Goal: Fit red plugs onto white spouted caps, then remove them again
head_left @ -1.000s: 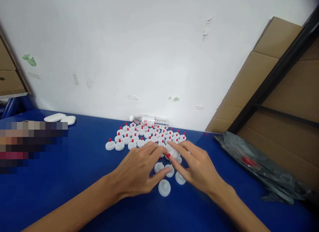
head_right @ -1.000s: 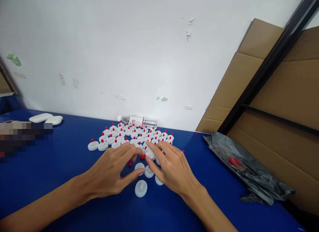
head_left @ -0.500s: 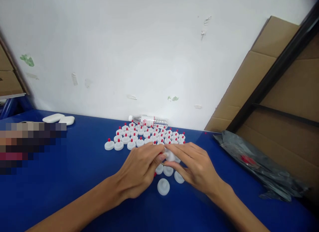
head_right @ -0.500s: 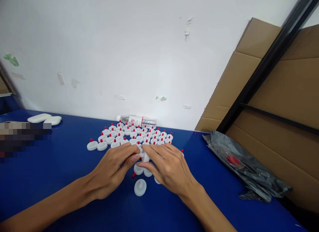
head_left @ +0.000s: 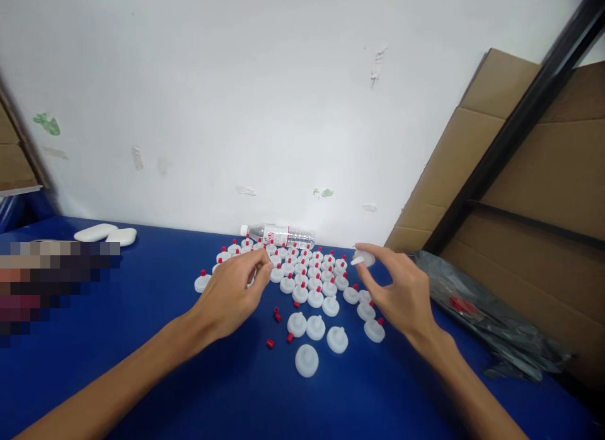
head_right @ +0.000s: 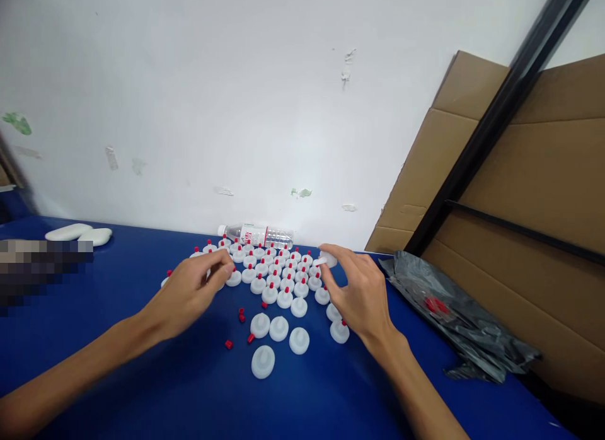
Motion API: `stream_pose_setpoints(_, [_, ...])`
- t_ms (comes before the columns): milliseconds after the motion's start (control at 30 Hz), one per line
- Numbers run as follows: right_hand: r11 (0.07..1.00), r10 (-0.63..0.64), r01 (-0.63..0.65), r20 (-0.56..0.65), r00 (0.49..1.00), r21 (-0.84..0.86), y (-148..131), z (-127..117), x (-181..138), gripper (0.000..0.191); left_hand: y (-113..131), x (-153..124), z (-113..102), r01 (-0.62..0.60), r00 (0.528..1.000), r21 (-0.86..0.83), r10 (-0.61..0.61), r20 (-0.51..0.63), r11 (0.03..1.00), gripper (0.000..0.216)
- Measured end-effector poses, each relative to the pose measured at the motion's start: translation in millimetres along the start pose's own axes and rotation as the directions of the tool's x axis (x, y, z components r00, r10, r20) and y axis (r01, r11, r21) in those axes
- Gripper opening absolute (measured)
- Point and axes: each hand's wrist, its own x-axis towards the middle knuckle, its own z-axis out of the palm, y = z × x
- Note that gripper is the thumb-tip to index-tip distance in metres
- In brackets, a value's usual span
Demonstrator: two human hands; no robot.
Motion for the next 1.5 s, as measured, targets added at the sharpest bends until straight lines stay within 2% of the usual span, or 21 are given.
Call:
stream_pose_setpoints(100, [0.999, 0.027, -0.028, 0.024, 0.999, 0.041, -6, -1, 3, 0.021, -4, 0, 4, -0.122, 0.991, 0.166, 0.111, 0.074, 0.979, 0.022])
stream_pose_setpoints(200, [0.997, 0.038, -0.045, 0.096, 0.995, 0.069, -11, -10, 7, 0.021, -7, -2, 7, -0.203, 0.976, 0.234, 0.177, 0.128, 0.951, 0.023])
stream_pose_setpoints(267, [0.994, 0.083, -0.091, 0.125, 0.989, 0.062, -14, -22, 7, 0.02, -9, -3, 8, -0.232, 0.967, 0.263, 0.193, 0.167, 0.937, 0.023])
stream_pose_setpoints(367, [0.97, 0.224, -0.234, 0.137, 0.965, 0.067, -23, -42, 1, 0.013, -14, -2, 7, -0.259, 0.953, 0.285, 0.197, 0.23, 0.923, 0.019])
stream_pose_setpoints(467, [0.952, 0.26, -0.291, 0.245, 0.934, 0.098, -31, -52, -10, 0.011, -17, -1, 7, -0.261, 0.948, 0.288, 0.187, 0.259, 0.921, 0.014])
stream_pose_setpoints(600, [0.96, 0.212, -0.266, 0.401, 0.891, 0.085, -34, -43, -20, 0.013, -20, -1, 6, -0.285, 0.938, 0.309, 0.198, 0.284, 0.907, 0.02])
stream_pose_setpoints(733, [0.95, 0.275, -0.314, 0.495, 0.824, -0.006, -31, -30, -29, 0.019, -22, -1, 7, -0.297, 0.93, 0.348, 0.187, 0.316, 0.889, 0.022])
stream_pose_setpoints(900, [0.945, 0.285, -0.325, 0.581, 0.762, -0.038, -32, -29, -33, 0.016, -23, -2, 9, -0.292, 0.919, 0.354, 0.159, 0.36, 0.888, 0.022])
stream_pose_setpoints(1133, [0.91, 0.357, -0.406, 0.663, 0.658, -0.087, -38, -27, -33, 0.014, -20, -1, 10, -0.286, 0.909, 0.371, 0.128, 0.396, 0.883, 0.025])
stream_pose_setpoints(1200, [0.907, 0.367, -0.41, 0.655, 0.661, -0.095, -34, -28, -34, 0.018, -19, -1, 11, -0.289, 0.906, 0.382, 0.123, 0.404, 0.878, 0.026])
stream_pose_setpoints(1300, [0.897, 0.417, -0.419, 0.58, 0.7, -0.139, -25, -36, -36, 0.025, -18, -1, 11, -0.298, 0.903, 0.391, 0.126, 0.41, 0.871, 0.026])
stream_pose_setpoints(1367, [0.88, 0.46, -0.443, 0.544, 0.702, -0.174, -18, -43, -38, 0.029, -17, -1, 11, -0.296, 0.902, 0.402, 0.116, 0.415, 0.866, 0.027])
stream_pose_setpoints(1433, [0.858, 0.494, -0.475, 0.56, 0.665, -0.193, -11, -49, -42, 0.029, -16, -2, 10, -0.29, 0.9, 0.41, 0.101, 0.423, 0.865, 0.026])
stream_pose_setpoints(1500, [0.842, 0.503, -0.502, 0.626, 0.596, -0.198, -5, -51, -47, 0.026, -14, -2, 10, -0.289, 0.898, 0.403, 0.099, 0.43, 0.869, 0.025])
